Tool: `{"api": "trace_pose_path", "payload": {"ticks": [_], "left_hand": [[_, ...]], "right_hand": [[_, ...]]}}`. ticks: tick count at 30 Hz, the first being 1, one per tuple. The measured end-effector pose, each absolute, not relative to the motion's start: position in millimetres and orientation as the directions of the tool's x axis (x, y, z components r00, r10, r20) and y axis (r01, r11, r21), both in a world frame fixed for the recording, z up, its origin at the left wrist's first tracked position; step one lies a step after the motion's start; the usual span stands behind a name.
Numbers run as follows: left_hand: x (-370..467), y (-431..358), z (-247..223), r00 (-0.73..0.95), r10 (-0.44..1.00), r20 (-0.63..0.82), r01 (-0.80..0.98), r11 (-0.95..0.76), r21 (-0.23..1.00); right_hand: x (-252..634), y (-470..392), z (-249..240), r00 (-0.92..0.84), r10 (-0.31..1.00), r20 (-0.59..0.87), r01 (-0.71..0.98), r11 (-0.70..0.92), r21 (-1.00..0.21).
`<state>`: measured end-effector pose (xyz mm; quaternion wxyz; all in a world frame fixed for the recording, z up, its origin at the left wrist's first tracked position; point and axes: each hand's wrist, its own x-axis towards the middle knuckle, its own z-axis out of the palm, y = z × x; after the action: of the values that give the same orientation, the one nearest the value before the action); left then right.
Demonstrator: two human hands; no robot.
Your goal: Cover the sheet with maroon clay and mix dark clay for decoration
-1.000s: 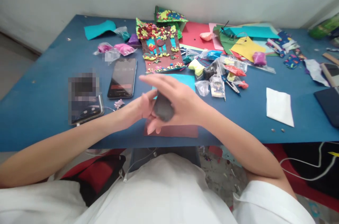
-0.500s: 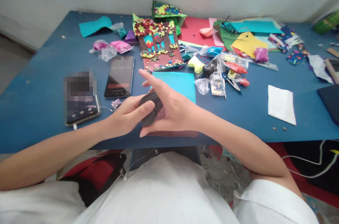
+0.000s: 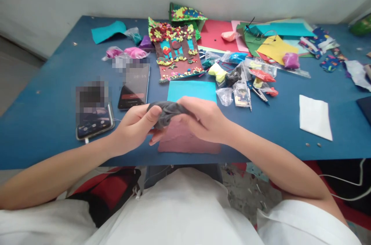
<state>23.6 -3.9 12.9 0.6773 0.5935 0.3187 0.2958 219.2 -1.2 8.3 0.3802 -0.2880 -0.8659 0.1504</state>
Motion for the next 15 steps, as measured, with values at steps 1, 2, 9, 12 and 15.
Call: {"api": "trace_pose_path", "payload": {"ticks": [1,2,9,12,15], "left_hand": [[23.1,-3.6,14.0,0.628,0.774,-0.082,-0.035,0.133,0.991],[22.7,-3.3,15.0,0.632,0.771,-0.080,-0.046,0.141,0.989],[22.8,0.3,10.6,0.636,0.762,-0.122,-0.070,0.215,0.974],[25.7,1.9,1.3,0.715,0.681,-0.161,-0.069,0.298,0.952],[29.6,0.1,-4.3,0.822,0.553,-0.133,-0.036,0.285,0.958]], "right_hand": [[221.2,1.6,9.2,-0.513,0.642,0.569,0.371,0.764,-0.528],[223.7,4.7,9.8,-0.469,0.678,0.565,0.354,0.731,-0.583],[243.9,22.9,17.8,-0.262,0.810,0.525,0.194,0.577,-0.793],[237.9,18.2,19.2,-0.471,0.741,0.478,0.114,0.589,-0.800],[223.7,8.4,14.5,-0.683,0.604,0.412,0.126,0.652,-0.748]]}}
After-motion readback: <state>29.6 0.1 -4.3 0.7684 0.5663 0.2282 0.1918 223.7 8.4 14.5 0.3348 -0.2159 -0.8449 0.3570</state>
